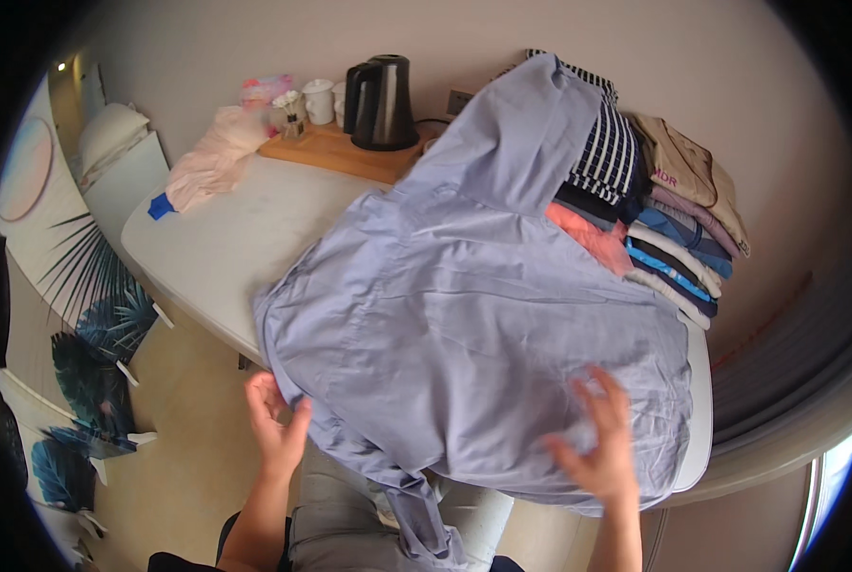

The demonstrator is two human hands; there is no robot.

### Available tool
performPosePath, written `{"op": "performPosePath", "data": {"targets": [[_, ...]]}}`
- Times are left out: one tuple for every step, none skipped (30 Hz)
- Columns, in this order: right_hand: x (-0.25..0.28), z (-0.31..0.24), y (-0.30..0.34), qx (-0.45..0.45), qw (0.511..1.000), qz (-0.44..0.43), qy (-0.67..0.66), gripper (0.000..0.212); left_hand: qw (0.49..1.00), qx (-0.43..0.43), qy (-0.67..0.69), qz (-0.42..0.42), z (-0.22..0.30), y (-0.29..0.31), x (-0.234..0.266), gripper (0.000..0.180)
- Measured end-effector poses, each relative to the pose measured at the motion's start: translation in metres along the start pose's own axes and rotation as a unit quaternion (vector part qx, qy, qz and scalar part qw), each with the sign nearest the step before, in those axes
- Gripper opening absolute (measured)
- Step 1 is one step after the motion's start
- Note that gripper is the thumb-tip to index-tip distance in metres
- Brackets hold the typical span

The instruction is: The person folds a light purple button-up shirt on a white table. They button the front placket, smooth the fabric, fold the sleeves inward, fold the sides, and then fold the shirt into a compact rectangle.

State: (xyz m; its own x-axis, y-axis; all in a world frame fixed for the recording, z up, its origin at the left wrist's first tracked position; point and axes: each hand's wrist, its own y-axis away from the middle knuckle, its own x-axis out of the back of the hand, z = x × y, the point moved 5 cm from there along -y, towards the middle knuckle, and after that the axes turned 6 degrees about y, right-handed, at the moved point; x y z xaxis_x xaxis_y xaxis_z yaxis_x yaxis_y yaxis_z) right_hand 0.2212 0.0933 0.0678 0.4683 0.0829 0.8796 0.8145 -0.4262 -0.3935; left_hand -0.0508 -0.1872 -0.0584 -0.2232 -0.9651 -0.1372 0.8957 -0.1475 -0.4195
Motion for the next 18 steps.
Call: {"op": "performPosePath", "data": {"targets": [[-0.012,-0.028,-0.014,0.075,0.996,-0.041,-0.019,0.066,0.995,0.086,0.037,-0.030,-0.016,0.002,0.002,0.029],[-0.023,-0.055,-0.029,0.143,0.985,-0.091,0.013,0.068,0.981,0.172,0.069,-0.057,-0.035,0.005,0.016,0.025],[-0.032,-0.077,-0.038,0.205,0.967,-0.141,0.049,0.069,0.956,0.259,0.104,-0.087,-0.050,0.010,0.023,0.023],[-0.041,-0.084,-0.046,0.211,0.967,-0.140,0.038,0.070,0.959,0.267,0.062,-0.078,-0.052,0.010,0.028,0.025],[-0.053,-0.084,-0.053,0.214,0.967,-0.138,0.032,0.071,0.927,0.351,0.127,-0.008,-0.051,0.009,0.026,0.024],[-0.062,-0.079,-0.060,0.219,0.966,-0.135,0.024,0.071,0.915,0.350,0.191,0.053,-0.051,0.002,0.034,0.025],[-0.070,-0.068,-0.066,0.202,0.970,-0.132,0.036,0.071,0.896,0.350,0.249,0.116,-0.053,-0.005,0.048,0.028],[-0.078,-0.056,-0.071,0.184,0.973,-0.129,0.049,0.070,0.900,0.337,0.263,0.086,-0.050,-0.016,0.054,0.030],[-0.084,-0.051,-0.075,0.170,0.975,-0.127,0.059,0.070,0.904,0.323,0.275,0.060,-0.046,-0.028,0.065,0.032],[-0.086,-0.051,-0.076,0.166,0.976,-0.128,0.061,0.070,0.906,0.308,0.288,0.036,-0.044,-0.035,0.070,0.034],[-0.086,-0.052,-0.077,0.171,0.976,-0.123,0.055,0.069,0.904,0.311,0.293,0.036,-0.050,-0.036,0.073,0.037],[-0.086,-0.053,-0.077,0.174,0.977,-0.116,0.048,0.069,0.902,0.313,0.296,0.034,-0.057,-0.038,0.072,0.040],[-0.084,-0.052,-0.077,0.175,0.978,-0.108,0.042,0.068,0.900,0.316,0.299,0.030,-0.062,-0.037,0.071,0.043],[-0.082,-0.048,-0.078,0.164,0.982,-0.089,0.002,0.067,0.890,0.322,0.321,0.036,-0.065,-0.035,0.069,0.045],[-0.079,-0.039,-0.077,0.149,0.986,-0.069,-0.035,0.066,0.879,0.330,0.343,0.039,-0.067,-0.031,0.061,0.048],[-0.069,-0.032,-0.074,0.131,0.988,-0.045,-0.064,0.065,0.863,0.340,0.372,0.037,-0.071,-0.027,0.050,0.052],[-0.049,-0.029,-0.065,0.129,0.989,0.016,-0.073,0.064,0.870,0.326,0.370,0.007,-0.069,-0.023,0.042,0.053],[-0.022,-0.033,-0.055,0.126,0.986,0.075,-0.082,0.063,0.875,0.314,0.367,-0.022,-0.065,-0.014,0.041,0.055]]}}
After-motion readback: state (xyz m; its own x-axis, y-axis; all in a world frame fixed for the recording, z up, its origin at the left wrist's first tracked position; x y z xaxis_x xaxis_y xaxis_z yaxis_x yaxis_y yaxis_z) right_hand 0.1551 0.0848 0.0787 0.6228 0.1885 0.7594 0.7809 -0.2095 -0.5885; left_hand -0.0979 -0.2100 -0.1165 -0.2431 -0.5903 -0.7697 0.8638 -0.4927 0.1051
